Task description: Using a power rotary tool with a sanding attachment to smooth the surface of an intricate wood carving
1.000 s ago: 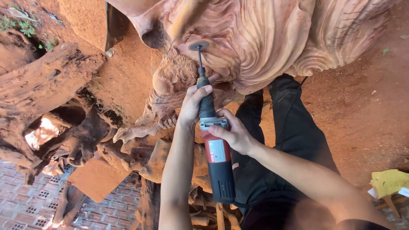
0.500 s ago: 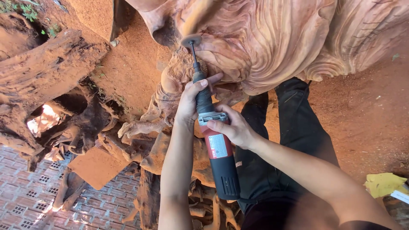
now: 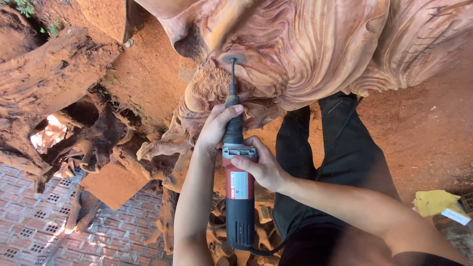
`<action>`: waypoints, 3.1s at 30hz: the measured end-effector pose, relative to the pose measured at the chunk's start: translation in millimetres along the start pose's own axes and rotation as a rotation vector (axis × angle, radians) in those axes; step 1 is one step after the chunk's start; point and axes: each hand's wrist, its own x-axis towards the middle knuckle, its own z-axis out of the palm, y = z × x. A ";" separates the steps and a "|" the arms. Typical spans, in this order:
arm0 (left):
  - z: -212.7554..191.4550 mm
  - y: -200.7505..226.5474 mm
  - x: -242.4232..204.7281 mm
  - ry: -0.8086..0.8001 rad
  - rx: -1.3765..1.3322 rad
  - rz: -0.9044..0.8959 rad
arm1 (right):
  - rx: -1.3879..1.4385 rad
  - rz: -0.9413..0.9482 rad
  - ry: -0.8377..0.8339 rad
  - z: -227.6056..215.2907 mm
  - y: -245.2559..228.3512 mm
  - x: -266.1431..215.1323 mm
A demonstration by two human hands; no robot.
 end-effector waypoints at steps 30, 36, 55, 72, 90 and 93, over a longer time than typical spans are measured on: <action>73.6 27.5 13.6 0.083 0.087 -0.196 | 0.079 0.056 -0.041 -49.3 -25.6 -16.8; 41.7 -29.2 27.9 0.065 0.142 -0.204 | 0.036 0.040 -0.032 -55.7 -23.9 -17.4; 48.3 -35.9 11.3 -0.137 0.216 0.030 | -0.064 0.006 -0.031 -59.5 -22.2 -27.2; 27.7 -16.6 26.3 -0.241 0.310 -0.153 | 0.295 0.118 0.016 -27.4 -0.9 -16.4; 15.6 -75.7 45.7 -0.376 0.641 -0.063 | 0.327 -0.146 0.114 -21.2 99.5 -11.1; 23.5 -82.0 46.7 -0.388 0.735 -0.002 | 0.367 -0.204 0.148 -24.5 128.4 -5.3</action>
